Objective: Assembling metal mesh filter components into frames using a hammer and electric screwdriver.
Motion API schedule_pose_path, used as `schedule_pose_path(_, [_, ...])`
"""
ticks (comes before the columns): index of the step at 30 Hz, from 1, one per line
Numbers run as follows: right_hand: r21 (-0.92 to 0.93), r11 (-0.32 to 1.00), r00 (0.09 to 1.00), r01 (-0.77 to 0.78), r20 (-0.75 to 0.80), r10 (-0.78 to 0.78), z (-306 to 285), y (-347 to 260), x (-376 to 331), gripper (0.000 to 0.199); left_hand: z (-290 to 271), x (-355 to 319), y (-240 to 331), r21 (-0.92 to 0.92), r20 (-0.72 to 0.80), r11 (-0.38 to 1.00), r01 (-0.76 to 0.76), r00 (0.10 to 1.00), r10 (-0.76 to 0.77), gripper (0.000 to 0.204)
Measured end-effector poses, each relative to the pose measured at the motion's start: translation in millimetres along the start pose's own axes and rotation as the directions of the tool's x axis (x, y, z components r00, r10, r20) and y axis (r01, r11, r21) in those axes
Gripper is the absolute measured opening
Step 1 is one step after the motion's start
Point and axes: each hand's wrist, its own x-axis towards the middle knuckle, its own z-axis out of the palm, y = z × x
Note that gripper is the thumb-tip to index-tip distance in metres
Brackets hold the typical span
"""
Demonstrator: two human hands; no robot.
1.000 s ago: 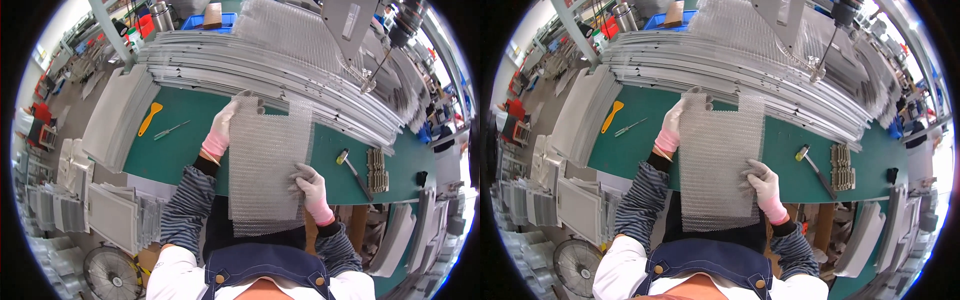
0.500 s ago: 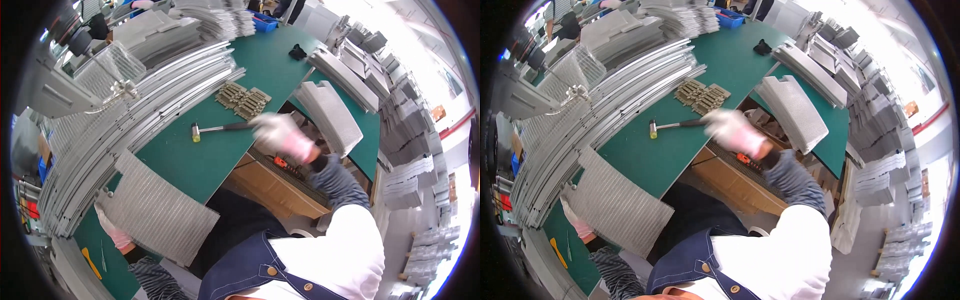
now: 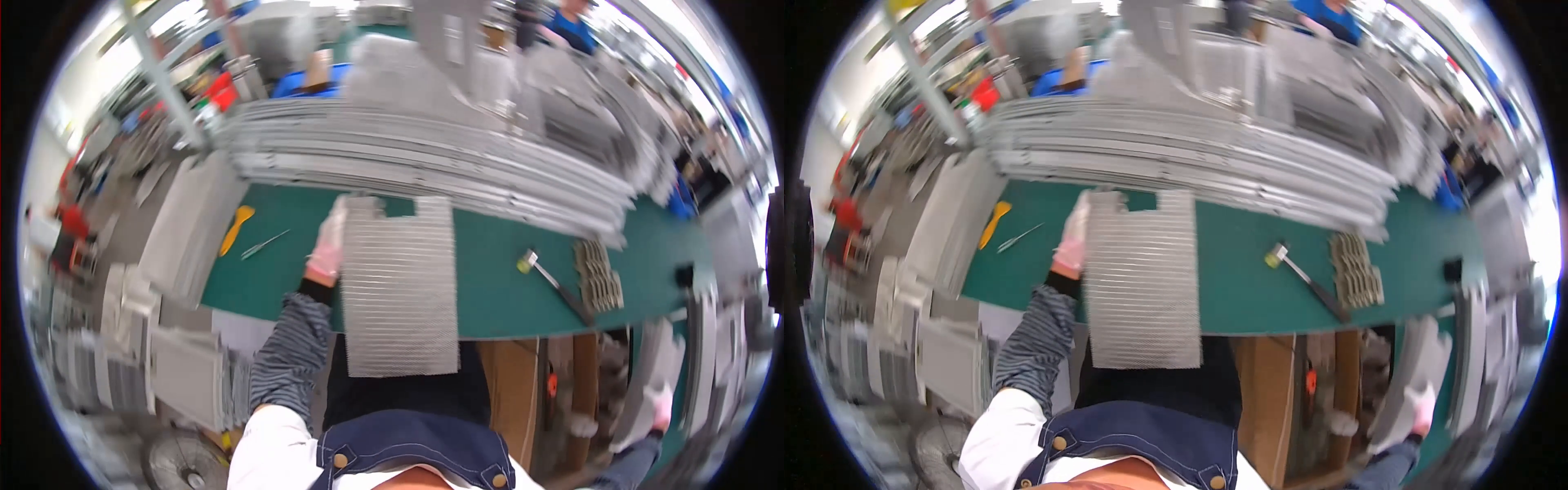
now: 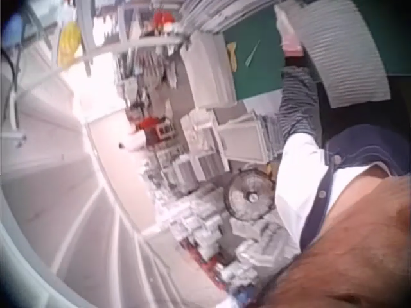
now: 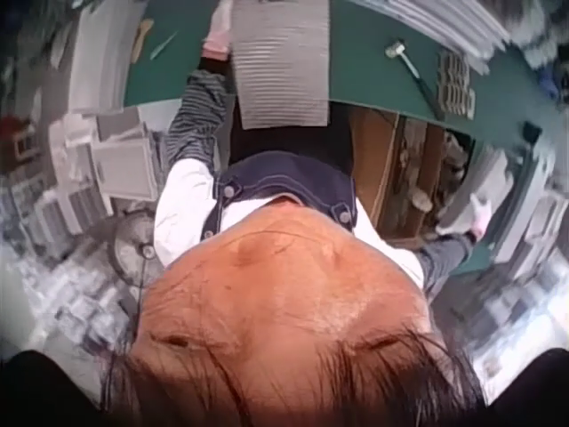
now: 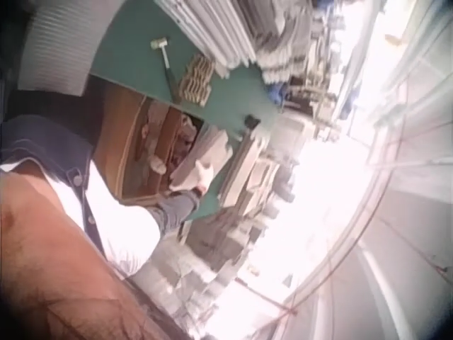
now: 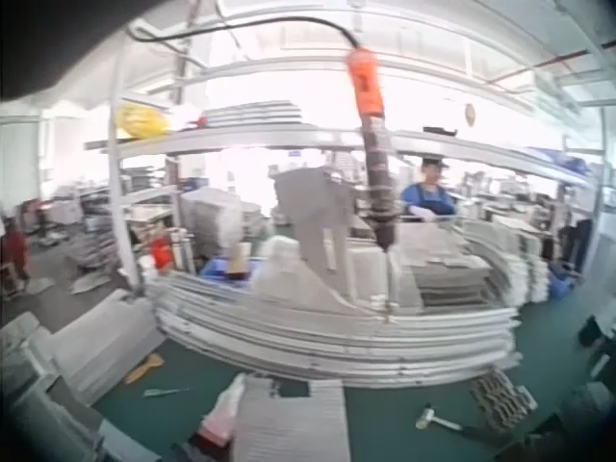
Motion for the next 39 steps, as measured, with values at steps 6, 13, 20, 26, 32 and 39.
schedule_pose_path(6, [-0.263,0.959,0.992,0.109,-0.04,-0.124,-13.6,-27.9,24.8,0.043,11.4,-32.4,20.9,-0.202,0.072,0.978,-0.044,0.996,0.059,0.043])
schedule_pose_path(13, [-0.903,0.429,0.852,-0.034,-0.251,-0.46,37.4,-19.2,-36.1,0.025,-0.9,-16.4,6.9,-0.283,0.179,0.959,0.009,0.983,0.044,0.045])
schedule_pose_path(20, [-0.501,0.666,0.439,0.552,-0.504,-0.743,51.5,13.5,-19.6,0.033,5.5,-14.9,15.0,-0.282,0.174,0.959,0.029,0.984,0.022,0.038])
schedule_pose_path(26, [-0.11,0.994,0.984,0.008,-0.174,-0.027,44.0,-9.7,-25.1,0.076,17.0,-22.0,16.0,-0.302,0.188,0.952,0.053,0.982,0.005,0.035])
schedule_pose_path(32, [-0.076,0.996,0.951,0.052,-0.3,-0.072,68.2,-23.4,-9.1,0.088,20.9,-32.8,16.8,-0.155,-0.041,0.983,-0.098,0.995,0.093,0.034])
schedule_pose_path(39, [-0.032,0.999,0.993,0.041,-0.109,-0.044,19.5,-34.7,-32.5,0.083,33.7,-31.4,7.2,0.502,0.104,0.796,-0.338,0.937,0.332,0.03])
